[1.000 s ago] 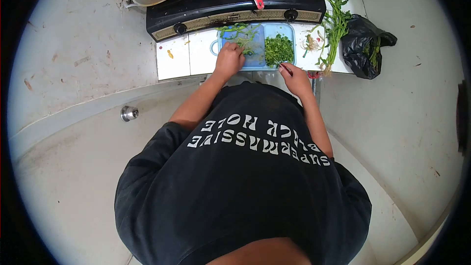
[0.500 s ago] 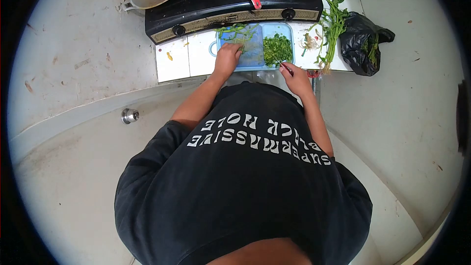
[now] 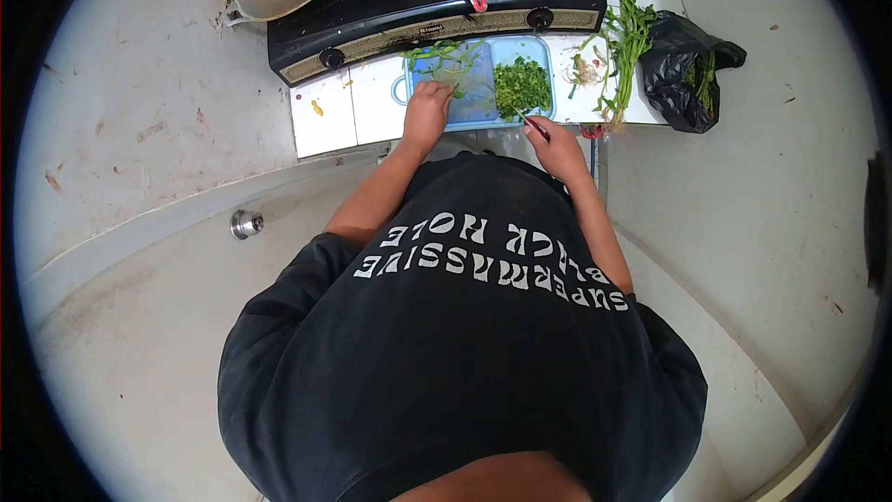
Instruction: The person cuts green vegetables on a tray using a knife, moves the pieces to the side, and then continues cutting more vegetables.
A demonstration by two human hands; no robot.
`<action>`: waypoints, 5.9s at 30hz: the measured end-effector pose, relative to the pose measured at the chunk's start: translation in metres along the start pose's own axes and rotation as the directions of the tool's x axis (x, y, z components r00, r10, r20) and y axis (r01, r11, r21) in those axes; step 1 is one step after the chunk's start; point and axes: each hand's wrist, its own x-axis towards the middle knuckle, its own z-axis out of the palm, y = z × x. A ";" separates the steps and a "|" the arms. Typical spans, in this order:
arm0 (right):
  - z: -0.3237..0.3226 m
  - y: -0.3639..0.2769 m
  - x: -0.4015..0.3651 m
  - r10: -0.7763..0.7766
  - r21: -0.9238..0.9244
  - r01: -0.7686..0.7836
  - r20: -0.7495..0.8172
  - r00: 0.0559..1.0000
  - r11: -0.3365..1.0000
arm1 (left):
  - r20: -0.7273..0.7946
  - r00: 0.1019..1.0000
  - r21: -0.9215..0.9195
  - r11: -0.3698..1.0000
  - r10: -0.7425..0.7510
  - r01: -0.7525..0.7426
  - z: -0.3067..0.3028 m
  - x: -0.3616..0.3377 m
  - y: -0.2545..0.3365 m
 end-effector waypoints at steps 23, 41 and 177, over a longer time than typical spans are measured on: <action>0.031 -0.003 0.020 -0.136 -0.089 0.133 -0.031 0.990 0.987 | -0.127 0.949 -0.229 0.939 -0.289 0.255 0.001 0.027 0.028; 0.026 -0.024 0.017 -0.054 -0.214 0.043 -0.048 0.997 0.976 | -0.028 0.967 -0.078 0.965 -0.254 0.251 -0.005 0.019 0.031; 0.018 -0.015 0.008 0.322 0.252 -0.392 0.277 0.905 0.885 | 0.073 0.991 -0.045 0.993 -0.109 0.113 0.027 0.036 0.014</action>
